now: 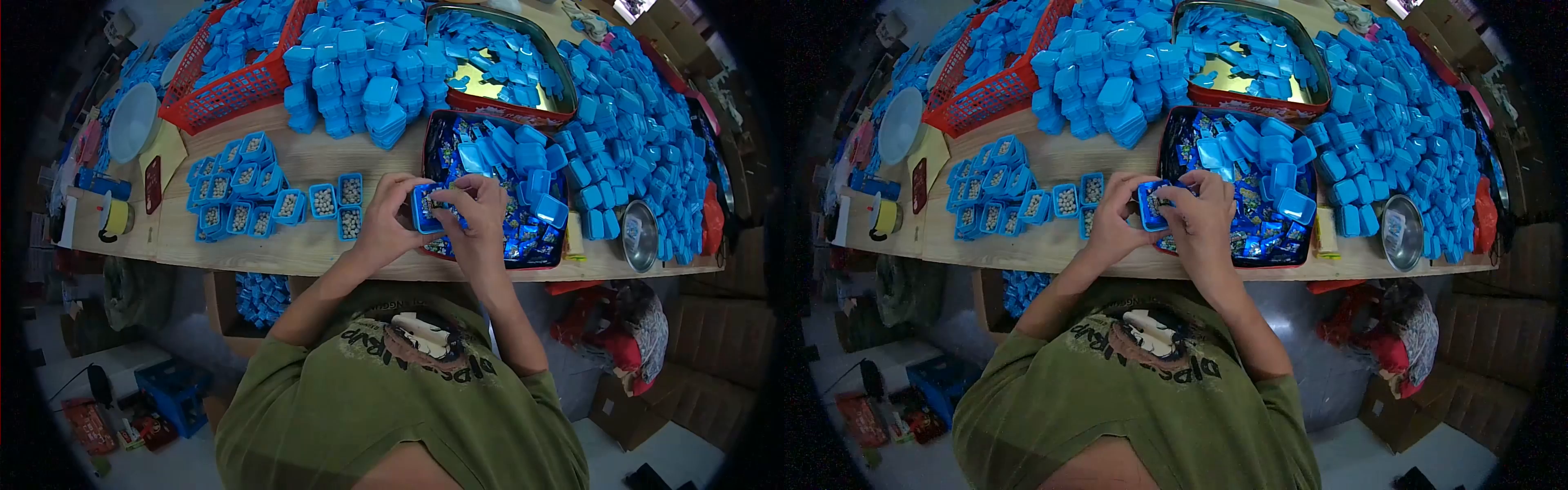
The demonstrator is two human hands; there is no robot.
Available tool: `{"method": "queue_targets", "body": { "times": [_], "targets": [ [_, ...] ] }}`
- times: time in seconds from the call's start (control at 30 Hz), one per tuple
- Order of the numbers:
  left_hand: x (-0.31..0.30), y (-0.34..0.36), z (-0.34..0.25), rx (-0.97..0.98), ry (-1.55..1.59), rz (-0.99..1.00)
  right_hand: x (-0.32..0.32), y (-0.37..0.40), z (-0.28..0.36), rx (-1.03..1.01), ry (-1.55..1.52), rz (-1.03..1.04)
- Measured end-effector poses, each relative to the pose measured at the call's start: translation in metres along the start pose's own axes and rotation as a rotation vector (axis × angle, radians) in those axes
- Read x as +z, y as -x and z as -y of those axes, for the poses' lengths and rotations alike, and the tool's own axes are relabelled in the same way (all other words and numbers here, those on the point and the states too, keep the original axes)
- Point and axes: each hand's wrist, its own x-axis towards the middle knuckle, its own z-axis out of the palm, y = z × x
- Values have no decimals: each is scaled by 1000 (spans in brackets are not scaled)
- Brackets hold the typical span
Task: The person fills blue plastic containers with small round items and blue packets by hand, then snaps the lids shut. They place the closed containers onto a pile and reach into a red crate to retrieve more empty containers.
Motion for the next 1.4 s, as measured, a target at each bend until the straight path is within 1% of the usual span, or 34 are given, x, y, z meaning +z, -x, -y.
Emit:
{"method": "queue_targets", "body": {
  "times": [0.2,0.27,0.3,0.4,0.47,0.5,0.57,0.6,0.63,0.7,0.77,0.83,0.9,0.93,0.97,1.0,1.03,1.13,1.2,1.23,1.3,1.33,1.4],
  "targets": [
    [0,-1,0,63,-11,-4,-1,-1,11,-18,130,17],
    [-2,0,-5,-17,-34,56,-2,-1,12,-48,224,18],
    [-1,0,-3,-14,-30,60,-3,-1,10,-45,229,15],
    [1,-2,1,-12,23,56,-6,-2,3,-31,173,60],
    [-2,-5,-2,-116,192,22,-10,-6,-6,27,-76,-88],
    [-4,-6,-1,-117,194,21,-13,-8,-13,27,-75,-86],
    [-7,-7,1,-140,241,17,-24,-15,-34,105,55,-128],
    [-8,-6,2,-140,242,19,-26,-18,-46,115,146,-75],
    [-9,-6,2,-144,237,26,-23,-21,-56,117,149,-80],
    [-8,-7,2,-141,235,33,-16,-28,-72,78,274,-19],
    [-8,-6,1,-156,170,47,-5,-40,-79,65,333,-5],
    [-8,-6,-1,-160,173,47,8,-52,-79,48,388,2],
    [-7,-6,1,-156,157,44,21,-68,-80,147,560,73],
    [-8,-5,0,-157,153,51,28,-72,-83,174,583,97],
    [-9,-6,-1,-150,145,53,33,-74,-86,147,577,65],
    [-10,-5,4,-108,67,48,35,-74,-90,172,539,107],
    [-12,-5,4,-104,46,58,36,-74,-94,195,503,152],
    [-15,-6,5,-101,35,57,31,-73,-105,164,503,162],
    [-16,-6,4,-109,14,65,23,-75,-105,228,524,198],
    [-16,-7,5,-97,9,64,19,-75,-101,223,521,199],
    [-16,-7,6,-101,30,64,2,-70,-88,116,313,-68],
    [-15,-8,7,-104,54,67,-6,-68,-77,132,178,-131],
    [-15,-8,8,-88,61,58,-23,-66,-63,267,-129,-29]
  ]
}}
